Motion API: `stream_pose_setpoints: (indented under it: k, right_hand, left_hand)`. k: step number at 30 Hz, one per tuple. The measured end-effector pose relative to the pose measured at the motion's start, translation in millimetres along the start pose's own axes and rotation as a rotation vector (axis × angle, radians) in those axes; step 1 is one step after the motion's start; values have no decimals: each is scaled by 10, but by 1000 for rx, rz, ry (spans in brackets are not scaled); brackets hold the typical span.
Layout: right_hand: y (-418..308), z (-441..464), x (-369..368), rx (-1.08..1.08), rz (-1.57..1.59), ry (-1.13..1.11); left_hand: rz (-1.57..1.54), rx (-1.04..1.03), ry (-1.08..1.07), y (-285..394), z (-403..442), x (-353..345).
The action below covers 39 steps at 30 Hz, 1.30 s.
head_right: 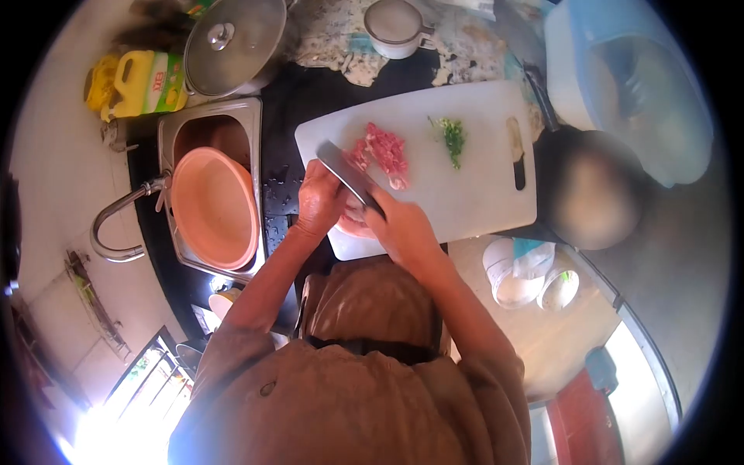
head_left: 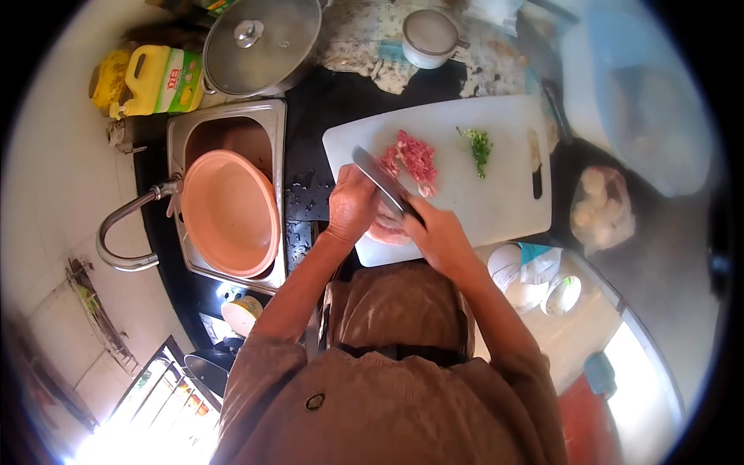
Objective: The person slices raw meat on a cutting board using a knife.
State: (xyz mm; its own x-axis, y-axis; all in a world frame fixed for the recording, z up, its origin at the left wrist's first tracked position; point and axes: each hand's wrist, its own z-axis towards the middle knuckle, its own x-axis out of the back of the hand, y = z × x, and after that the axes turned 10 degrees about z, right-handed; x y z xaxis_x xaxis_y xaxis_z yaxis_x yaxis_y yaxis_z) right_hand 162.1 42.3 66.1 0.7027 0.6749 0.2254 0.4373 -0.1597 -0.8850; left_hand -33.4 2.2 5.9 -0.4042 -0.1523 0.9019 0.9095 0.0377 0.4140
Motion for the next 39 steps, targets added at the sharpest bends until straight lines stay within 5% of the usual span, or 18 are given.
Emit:
stream_pose_setpoints:
  k: [5,7,15,20,22,25,32,38,39]
  right_hand:
    - [32,195,-75,-15,57,35]
    - [-4,446,-163,147,-75,-9]
    - [32,-24,-29,-36,65,9]
    - [57,353,-103,308,-161,6]
    - [-16,198,-8,20,-33,-10]
    - [20,-148,73,-67,29,2]
    - [73,377,-100,168,-97,-14]
    - [-29,-141,110,-275,72,-73]
    - [60,-14,32,-141,67,-28]
  left_hand:
    - [-4,-13,-17,-32,-40,4]
    - [-8,-5,-10,-53,-35,-28]
    - [-8,21,-54,-56,-79,-37]
    - [-18,18,-42,-32,-98,-19]
    - [3,3,-37,-53,-79,-27]
    - [-2,42,-29,-56,-83,-34]
    - [-37,-25,26,-25,-71,-19]
    - [-38,13,29,-57,-64,-53]
    - [-36,3,29,-68,-42,-65]
